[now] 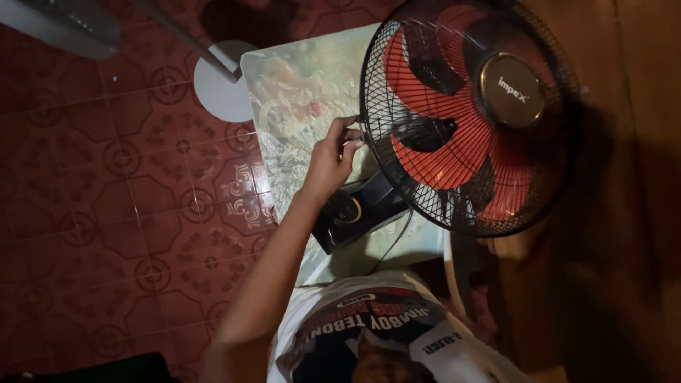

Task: The person uses a red screwdriver to loosen and remove screws from the front grille of a red electric fan. They then detach the grille and set it aside, exposing the fan blades and motor housing.

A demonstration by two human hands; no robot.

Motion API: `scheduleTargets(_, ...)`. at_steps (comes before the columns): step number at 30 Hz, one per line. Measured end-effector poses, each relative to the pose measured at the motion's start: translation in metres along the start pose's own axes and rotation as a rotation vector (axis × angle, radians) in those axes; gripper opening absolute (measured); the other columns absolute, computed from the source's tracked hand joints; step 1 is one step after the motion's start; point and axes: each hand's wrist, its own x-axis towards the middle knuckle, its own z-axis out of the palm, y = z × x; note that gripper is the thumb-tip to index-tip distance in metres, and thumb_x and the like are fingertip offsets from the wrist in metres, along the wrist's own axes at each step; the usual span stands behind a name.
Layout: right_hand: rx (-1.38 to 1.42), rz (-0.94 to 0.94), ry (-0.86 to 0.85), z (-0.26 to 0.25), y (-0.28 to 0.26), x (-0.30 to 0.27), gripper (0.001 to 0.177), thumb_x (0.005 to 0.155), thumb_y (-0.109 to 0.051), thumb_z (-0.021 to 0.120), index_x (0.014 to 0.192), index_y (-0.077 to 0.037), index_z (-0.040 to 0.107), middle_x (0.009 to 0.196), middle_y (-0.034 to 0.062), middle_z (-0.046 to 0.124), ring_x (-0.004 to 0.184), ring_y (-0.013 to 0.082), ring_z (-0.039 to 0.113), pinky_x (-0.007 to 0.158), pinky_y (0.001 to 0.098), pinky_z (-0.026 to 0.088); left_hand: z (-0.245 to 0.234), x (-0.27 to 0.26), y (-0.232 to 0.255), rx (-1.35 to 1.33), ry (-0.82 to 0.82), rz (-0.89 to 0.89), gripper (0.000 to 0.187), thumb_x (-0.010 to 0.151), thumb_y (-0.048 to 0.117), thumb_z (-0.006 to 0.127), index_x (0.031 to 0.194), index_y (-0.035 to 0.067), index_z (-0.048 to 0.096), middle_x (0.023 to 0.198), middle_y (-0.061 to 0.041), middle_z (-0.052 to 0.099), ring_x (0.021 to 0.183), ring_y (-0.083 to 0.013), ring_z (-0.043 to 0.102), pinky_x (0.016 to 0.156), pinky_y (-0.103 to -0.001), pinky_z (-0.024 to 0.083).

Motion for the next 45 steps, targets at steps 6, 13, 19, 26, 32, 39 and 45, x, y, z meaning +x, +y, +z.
scheduleTargets(6, -0.009, -0.035, -0.006, -0.003, -0.006, 0.007, 0.036, 0.11, -0.029, 0.07, 0.139, -0.008, 0.064, 0.141, 0.0164, 0.063, 0.133, 0.0366, 0.059, 0.109, 0.0492, 0.049, -0.004, 0.004, -0.002, -0.013, -0.014, 0.01, 0.038, 0.101, 0.001, 0.063, 0.136, 0.006, 0.05, 0.105, -0.015, 0.077, 0.098, -0.0225, 0.077, 0.078, -0.032, 0.059)
scheduleTargets(13, -0.01, -0.079, -0.022, -0.003, -0.029, 0.012, 0.034, 0.111, -0.026, 0.069, 0.139, -0.009, 0.064, 0.144, 0.0149, 0.062, 0.137, 0.0353, 0.059, 0.111, 0.0476, 0.05, -0.005, 0.004, -0.003, -0.034, -0.024, 0.008, 0.038, 0.101, 0.002, 0.062, 0.136, 0.006, 0.05, 0.103, -0.014, 0.078, 0.094, -0.0221, 0.078, 0.078, -0.031, 0.059)
scheduleTargets(19, 0.01, -0.255, 0.006, -0.024, -0.059, 0.011, 0.032, 0.111, -0.023, 0.067, 0.14, -0.009, 0.063, 0.146, 0.0136, 0.062, 0.141, 0.0342, 0.059, 0.113, 0.0461, 0.05, -0.001, 0.003, -0.003, -0.067, -0.016, -0.039, 0.039, 0.1, 0.003, 0.063, 0.137, 0.005, 0.05, 0.102, -0.013, 0.077, 0.093, -0.0216, 0.078, 0.077, -0.032, 0.06)
scheduleTargets(26, 0.336, -1.112, -0.077, -0.093, -0.193, -0.024, 0.031, 0.112, -0.02, 0.066, 0.141, -0.01, 0.062, 0.149, 0.0121, 0.061, 0.145, 0.0329, 0.058, 0.116, 0.0445, 0.051, -0.002, 0.003, -0.001, -0.068, -0.019, -0.007, 0.039, 0.101, 0.003, 0.063, 0.137, 0.005, 0.049, 0.103, -0.013, 0.077, 0.097, -0.0217, 0.078, 0.082, -0.033, 0.061)
scheduleTargets(32, 0.194, -0.987, -0.642, -0.085, -0.334, -0.044, 0.032, 0.103, -0.023, 0.057, 0.133, -0.017, 0.069, 0.15, 0.0063, 0.056, 0.152, 0.035, 0.028, 0.122, 0.0633, 0.01, -0.002, 0.001, 0.003, -0.058, -0.013, -0.029, 0.038, 0.102, 0.003, 0.062, 0.137, 0.006, 0.048, 0.102, -0.013, 0.075, 0.094, -0.0223, 0.077, 0.08, -0.034, 0.06)
scheduleTargets(39, -0.184, -0.985, -0.979, -0.053, -0.386, -0.022, 0.026, 0.093, -0.024, 0.064, 0.116, -0.029, 0.076, 0.132, -0.0023, 0.065, 0.148, 0.0273, 0.03, 0.118, 0.0688, 0.0, 0.006, 0.004, 0.0, -0.072, 0.062, -0.025, 0.039, 0.101, 0.0, 0.062, 0.137, 0.006, 0.049, 0.105, -0.013, 0.074, 0.099, -0.0219, 0.076, 0.081, -0.033, 0.062)
scheduleTargets(45, -0.13, -1.035, -0.961, -0.041, -0.387, -0.018, 0.019, 0.089, -0.026, 0.07, 0.106, -0.024, 0.079, 0.121, -0.0037, 0.069, 0.139, 0.0228, 0.042, 0.122, 0.0615, 0.007, 0.017, 0.001, -0.004, -0.162, 0.16, -0.036, 0.04, 0.099, 0.0, 0.06, 0.138, 0.005, 0.052, 0.103, -0.01, 0.071, 0.093, -0.0162, 0.072, 0.076, -0.031, 0.06)
